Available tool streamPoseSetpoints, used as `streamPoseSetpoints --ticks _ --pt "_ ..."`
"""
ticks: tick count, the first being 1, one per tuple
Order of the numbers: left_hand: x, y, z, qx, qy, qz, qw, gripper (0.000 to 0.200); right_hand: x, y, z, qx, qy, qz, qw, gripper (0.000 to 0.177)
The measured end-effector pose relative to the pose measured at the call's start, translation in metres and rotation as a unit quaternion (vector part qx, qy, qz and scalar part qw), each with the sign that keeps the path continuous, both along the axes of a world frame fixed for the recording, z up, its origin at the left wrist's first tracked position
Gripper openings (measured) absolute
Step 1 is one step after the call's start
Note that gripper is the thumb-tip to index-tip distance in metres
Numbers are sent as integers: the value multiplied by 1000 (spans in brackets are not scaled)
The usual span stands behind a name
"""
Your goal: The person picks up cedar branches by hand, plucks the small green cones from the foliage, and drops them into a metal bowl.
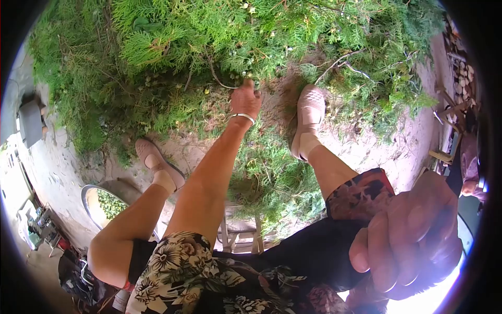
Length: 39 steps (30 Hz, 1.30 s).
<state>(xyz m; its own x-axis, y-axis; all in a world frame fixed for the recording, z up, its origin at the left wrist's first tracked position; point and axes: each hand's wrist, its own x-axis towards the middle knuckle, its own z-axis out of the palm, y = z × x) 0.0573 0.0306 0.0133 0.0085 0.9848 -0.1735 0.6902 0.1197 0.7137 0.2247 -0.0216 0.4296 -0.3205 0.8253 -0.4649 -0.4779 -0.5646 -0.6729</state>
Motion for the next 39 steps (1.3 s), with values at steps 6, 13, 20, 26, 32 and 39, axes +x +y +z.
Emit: streamPoseSetpoints --ticks 6,13,20,26,32,39 --pt "14 9 -5 18 97 -53 994 26 0 1 -11 8 64 -18 998 14" --pt "-8 5 -16 -55 -141 35 988 14 -10 10 -3 6 47 -3 999 15" --pt "-48 -26 112 -325 -552 227 733 19 -35 12 10 5 -55 -86 995 22" --pt "-77 -8 267 -296 -675 8 676 24 -66 17 19 100 -285 -90 949 21" --pt "-112 -10 389 -247 -685 5 685 21 -108 23 22 219 -234 -45 946 22" --pt "-142 -38 428 -166 -622 37 765 15 -140 24 12 267 -186 5 945 18"
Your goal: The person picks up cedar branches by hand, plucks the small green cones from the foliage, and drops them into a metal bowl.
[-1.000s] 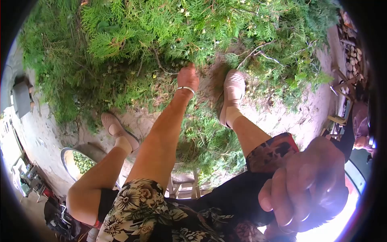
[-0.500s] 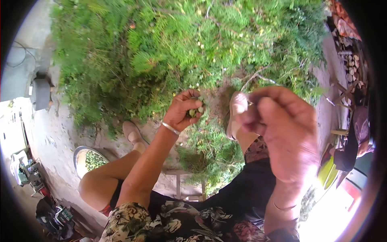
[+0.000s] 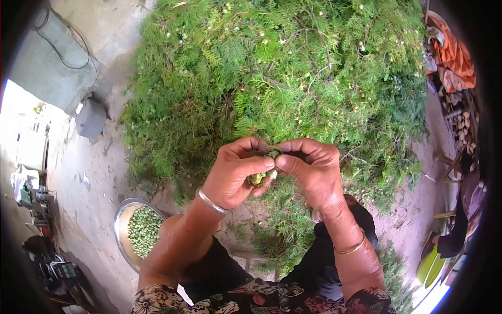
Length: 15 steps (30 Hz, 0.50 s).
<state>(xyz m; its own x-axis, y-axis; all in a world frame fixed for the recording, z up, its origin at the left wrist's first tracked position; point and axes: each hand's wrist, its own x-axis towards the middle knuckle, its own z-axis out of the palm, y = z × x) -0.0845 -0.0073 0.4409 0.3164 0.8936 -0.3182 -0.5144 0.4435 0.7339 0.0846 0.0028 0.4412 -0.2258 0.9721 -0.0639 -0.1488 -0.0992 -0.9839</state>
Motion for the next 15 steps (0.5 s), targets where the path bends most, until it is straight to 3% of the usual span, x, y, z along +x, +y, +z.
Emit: streamPoseSetpoints --ticks 1,4,15 --pt "-2 0 -4 -1 -6 2 1000 15 0 3 -1 -1 -6 2 1000 18" --pt "-7 1 -14 -8 -106 22 994 10 -4 10 -2 -121 143 7 982 14" --pt "-9 -9 -18 12 -80 96 992 22 -31 14 -14 -96 86 -24 991 8"
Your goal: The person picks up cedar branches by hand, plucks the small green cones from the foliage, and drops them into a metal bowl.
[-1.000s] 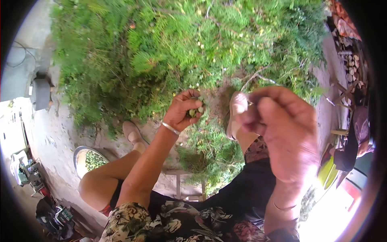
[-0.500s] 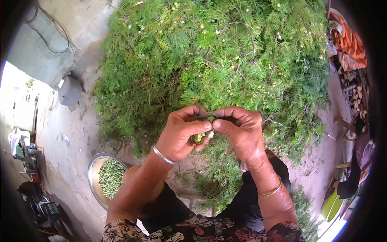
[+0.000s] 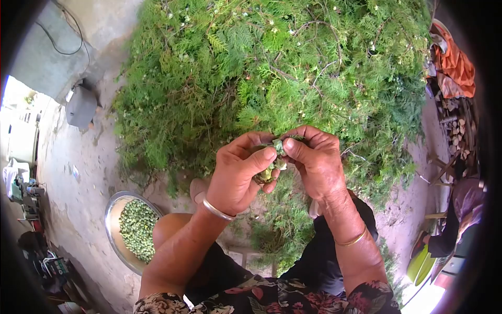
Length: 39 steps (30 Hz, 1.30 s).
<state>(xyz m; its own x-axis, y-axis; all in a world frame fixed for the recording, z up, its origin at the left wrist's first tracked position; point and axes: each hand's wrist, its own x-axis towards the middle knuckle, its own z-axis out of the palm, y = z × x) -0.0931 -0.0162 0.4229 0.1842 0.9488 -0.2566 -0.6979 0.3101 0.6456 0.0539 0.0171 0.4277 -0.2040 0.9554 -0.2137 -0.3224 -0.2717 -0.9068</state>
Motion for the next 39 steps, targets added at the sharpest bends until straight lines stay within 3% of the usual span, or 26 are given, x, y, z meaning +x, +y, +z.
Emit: streamPoseSetpoints --ticks 7,11,16,19,23,25,28,35,37,39 --pt "-6 2 3 -18 79 -42 996 23 -4 -1 -9 0 -22 -15 1000 5" --pt "-9 4 2 -11 66 -55 996 24 -6 -3 -4 -12 -31 -4 999 7" --pt "-6 6 2 -22 16 -41 999 20 -2 1 -15 -85 143 8 986 14" --pt "-3 6 3 -13 -3 -30 999 18 0 3 -19 -104 152 8 983 18" --pt "1 5 3 -26 38 -3 999 19 -4 -1 -11 -62 115 -11 991 13" --pt "3 2 1 17 133 2 991 20 -7 -3 -6 4 30 -52 998 8" --pt "6 1 4 50 199 4 979 20 -7 -3 -10 27 1 -59 998 6" --pt "5 2 1 18 203 -8 979 22 -5 -4 -8 -14 -24 -46 999 8" --pt "4 1 4 -5 146 -4 989 22 -1 -1 -9 -89 65 -13 994 11" --pt "2 2 5 -9 117 -12 993 21 1 0 -7 -112 83 -5 990 13"
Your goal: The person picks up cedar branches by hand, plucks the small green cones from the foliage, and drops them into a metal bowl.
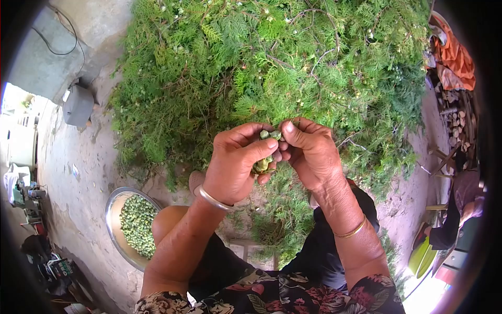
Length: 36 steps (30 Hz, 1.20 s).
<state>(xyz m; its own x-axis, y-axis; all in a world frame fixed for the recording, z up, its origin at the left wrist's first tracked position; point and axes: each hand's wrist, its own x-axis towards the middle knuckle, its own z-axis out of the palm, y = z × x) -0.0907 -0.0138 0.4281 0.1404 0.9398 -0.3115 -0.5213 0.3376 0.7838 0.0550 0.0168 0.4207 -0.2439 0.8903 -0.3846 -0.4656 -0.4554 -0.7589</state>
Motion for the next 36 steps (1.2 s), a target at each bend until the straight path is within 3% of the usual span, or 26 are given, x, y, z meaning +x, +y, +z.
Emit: streamPoseSetpoints --ticks 5,6,8,9,11,13,15,16,17,18,20,22,26,28,29,31,36 --pt "-7 -1 3 13 -40 -37 998 19 13 6 11 -1 21 -22 1000 18" --pt "-7 -1 4 22 -34 -39 998 19 16 7 22 21 -136 60 989 20" --pt "-9 -1 4 30 -28 -40 998 18 18 5 34 91 -378 204 898 21" --pt "-9 -1 3 34 -16 -35 999 18 19 2 25 91 -378 205 898 21" --pt "-12 0 1 37 -4 -29 999 18 20 -7 -2 301 -399 183 847 13" --pt "-13 0 0 45 -1 -16 999 18 20 -12 1 315 -391 200 842 12" --pt "-14 0 1 36 7 -15 999 17 21 -11 4 288 -490 217 793 16" --pt "-14 0 1 28 14 -14 999 17 19 -9 10 287 -490 216 794 16" --pt "-13 1 1 28 14 -16 999 17 14 -6 17 142 -337 149 919 26" --pt "-11 1 1 30 63 -21 997 18 10 -3 21 -12 -162 73 984 36" --pt "-8 0 -1 31 111 -31 993 19 8 0 11 -25 -150 84 985 45" --pt "-6 0 -5 73 274 -84 955 21 2 0 4 -67 -149 85 983 57" --pt "0 -3 4 135 291 -80 944 23 1 -1 -2 -46 -157 109 980 58" --pt "-2 -3 -1 121 300 -78 943 25 -4 -5 5 -51 -104 96 989 44" --pt "-3 -3 -3 121 300 -78 943 25 -4 -5 1 -51 -103 96 989 44" --pt "-6 -2 -5 177 309 -72 931 21 -4 -4 -8 -14 -145 147 978 26" --pt "-10 -7 4 114 274 -55 953 29 -2 -4 -3 -41 -78 110 990 14"
